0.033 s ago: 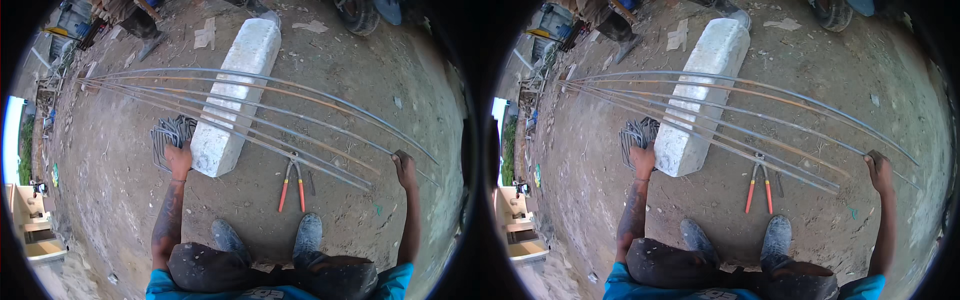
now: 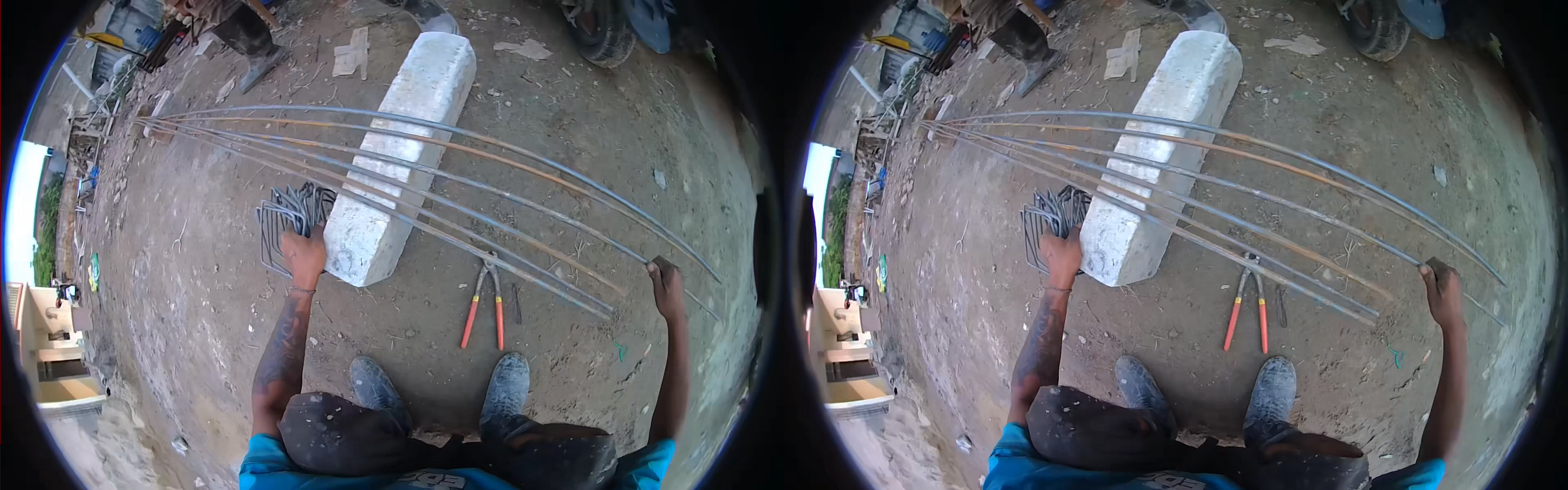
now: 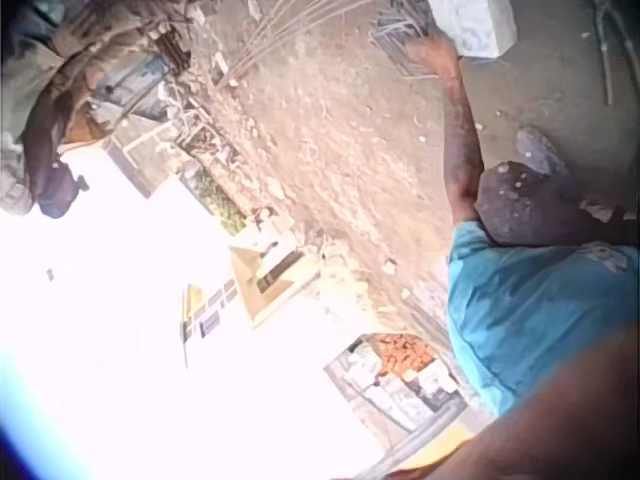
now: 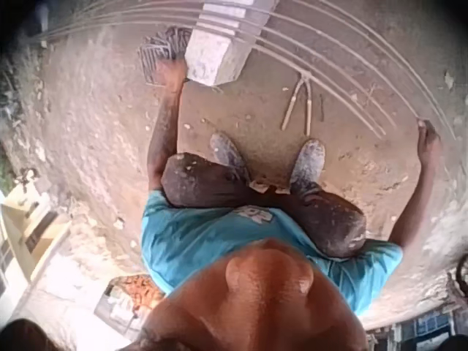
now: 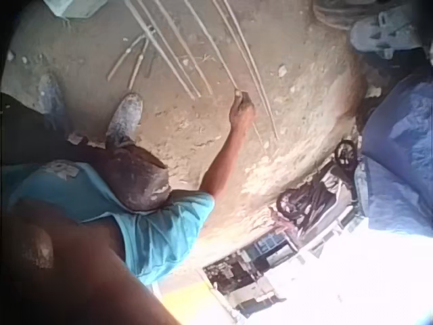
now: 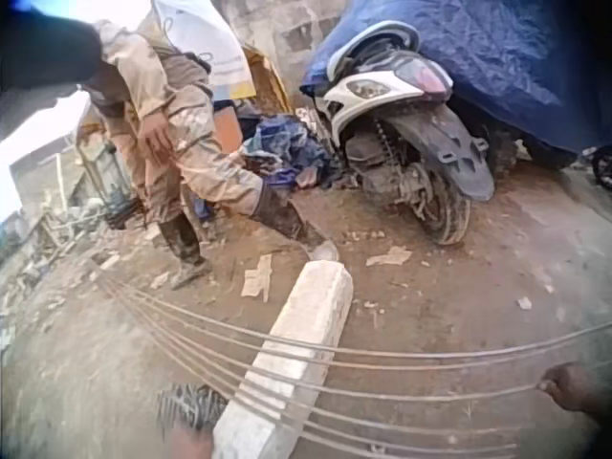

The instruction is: The person assembles a rebar cage by sliding stirrups onto rebar and securing them with wire using pliers.

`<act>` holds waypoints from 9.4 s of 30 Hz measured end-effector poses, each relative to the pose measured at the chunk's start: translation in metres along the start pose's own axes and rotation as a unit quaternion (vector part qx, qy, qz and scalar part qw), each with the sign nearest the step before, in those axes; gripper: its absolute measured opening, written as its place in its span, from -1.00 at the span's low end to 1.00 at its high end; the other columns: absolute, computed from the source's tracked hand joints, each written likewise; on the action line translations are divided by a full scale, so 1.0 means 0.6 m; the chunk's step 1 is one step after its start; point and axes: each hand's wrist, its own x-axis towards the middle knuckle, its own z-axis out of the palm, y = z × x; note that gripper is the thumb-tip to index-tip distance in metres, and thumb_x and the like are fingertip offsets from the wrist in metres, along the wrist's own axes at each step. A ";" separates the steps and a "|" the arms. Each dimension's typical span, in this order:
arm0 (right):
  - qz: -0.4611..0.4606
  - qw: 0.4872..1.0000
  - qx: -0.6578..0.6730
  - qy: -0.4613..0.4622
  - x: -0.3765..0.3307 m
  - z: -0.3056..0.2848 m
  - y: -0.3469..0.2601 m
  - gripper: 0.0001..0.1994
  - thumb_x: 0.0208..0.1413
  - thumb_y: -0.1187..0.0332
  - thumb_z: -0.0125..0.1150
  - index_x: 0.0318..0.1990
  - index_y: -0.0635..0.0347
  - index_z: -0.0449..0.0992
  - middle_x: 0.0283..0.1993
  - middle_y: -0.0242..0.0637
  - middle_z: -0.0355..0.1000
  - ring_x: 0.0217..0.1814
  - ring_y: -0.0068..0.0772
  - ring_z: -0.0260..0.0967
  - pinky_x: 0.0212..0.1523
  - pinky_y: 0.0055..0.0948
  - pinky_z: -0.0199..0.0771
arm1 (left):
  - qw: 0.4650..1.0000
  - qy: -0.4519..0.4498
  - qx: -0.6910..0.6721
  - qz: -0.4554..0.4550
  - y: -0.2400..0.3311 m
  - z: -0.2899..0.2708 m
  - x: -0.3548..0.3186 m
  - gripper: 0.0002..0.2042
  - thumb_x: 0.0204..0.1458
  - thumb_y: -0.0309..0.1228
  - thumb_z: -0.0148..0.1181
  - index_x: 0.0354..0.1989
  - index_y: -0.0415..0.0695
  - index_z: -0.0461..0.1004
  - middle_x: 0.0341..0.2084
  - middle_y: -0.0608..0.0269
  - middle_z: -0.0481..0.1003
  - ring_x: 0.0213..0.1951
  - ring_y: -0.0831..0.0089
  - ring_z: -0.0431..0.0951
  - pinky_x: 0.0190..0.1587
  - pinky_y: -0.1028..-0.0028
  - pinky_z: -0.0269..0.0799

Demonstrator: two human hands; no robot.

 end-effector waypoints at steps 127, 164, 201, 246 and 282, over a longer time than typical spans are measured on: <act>-0.120 0.990 0.043 -0.055 0.187 0.073 -0.320 -0.71 0.02 0.19 0.17 -0.31 0.29 0.51 -0.33 0.07 0.45 -0.19 0.12 0.40 -0.16 -0.07 0.35 | 0.972 -0.042 -0.139 -0.185 -0.036 -0.011 -0.003 -0.48 -0.25 -0.26 0.32 -0.46 -0.64 0.34 -0.55 -0.12 0.47 -0.45 0.30 0.41 -0.35 0.27 0.34; 0.047 0.992 -0.110 0.042 -0.074 -0.034 0.079 -0.76 0.05 0.20 0.14 -0.22 0.16 0.45 -0.25 -0.20 0.34 -0.05 -0.13 0.26 0.01 -0.15 0.17 | 0.981 -0.048 -0.137 -0.127 -0.108 0.030 0.017 -0.52 -0.17 -0.28 0.23 -0.39 -0.63 0.39 -0.45 -0.25 0.51 -0.43 0.26 0.47 -0.32 0.27 0.37; -0.164 0.977 -0.123 0.067 -0.027 0.059 -0.176 -0.60 -0.13 0.22 0.31 -0.13 0.19 0.42 -0.09 -0.22 0.34 0.07 -0.20 0.24 0.08 -0.20 0.21 | 0.979 -0.046 -0.073 -0.186 -0.141 0.052 0.022 -0.40 -0.22 -0.15 0.26 -0.35 -0.66 0.38 -0.36 -0.44 0.46 -0.30 -0.01 0.54 -0.24 0.21 0.38; -0.002 0.995 0.088 0.036 -0.038 0.011 -0.089 -0.67 0.11 0.35 0.07 0.02 0.22 0.31 -0.17 -0.08 0.36 -0.02 -0.10 0.27 0.07 -0.13 0.15 | 0.973 -0.072 -0.094 -0.199 -0.046 0.010 -0.006 -0.46 -0.21 -0.25 0.25 -0.37 -0.69 0.37 -0.48 -0.13 0.50 -0.45 0.35 0.42 -0.33 0.31 0.37; 0.190 0.789 0.575 0.098 -0.004 0.090 -0.081 -0.76 0.09 0.18 0.21 -0.45 0.16 0.47 -0.54 -0.49 0.30 -0.47 -0.63 0.12 -0.39 -0.57 0.14 | 0.954 -0.075 -0.188 -0.221 -0.009 0.000 -0.011 -0.57 -0.17 -0.35 0.23 -0.38 -0.64 0.41 -0.45 0.05 0.51 -0.46 0.42 0.43 -0.38 0.38 0.39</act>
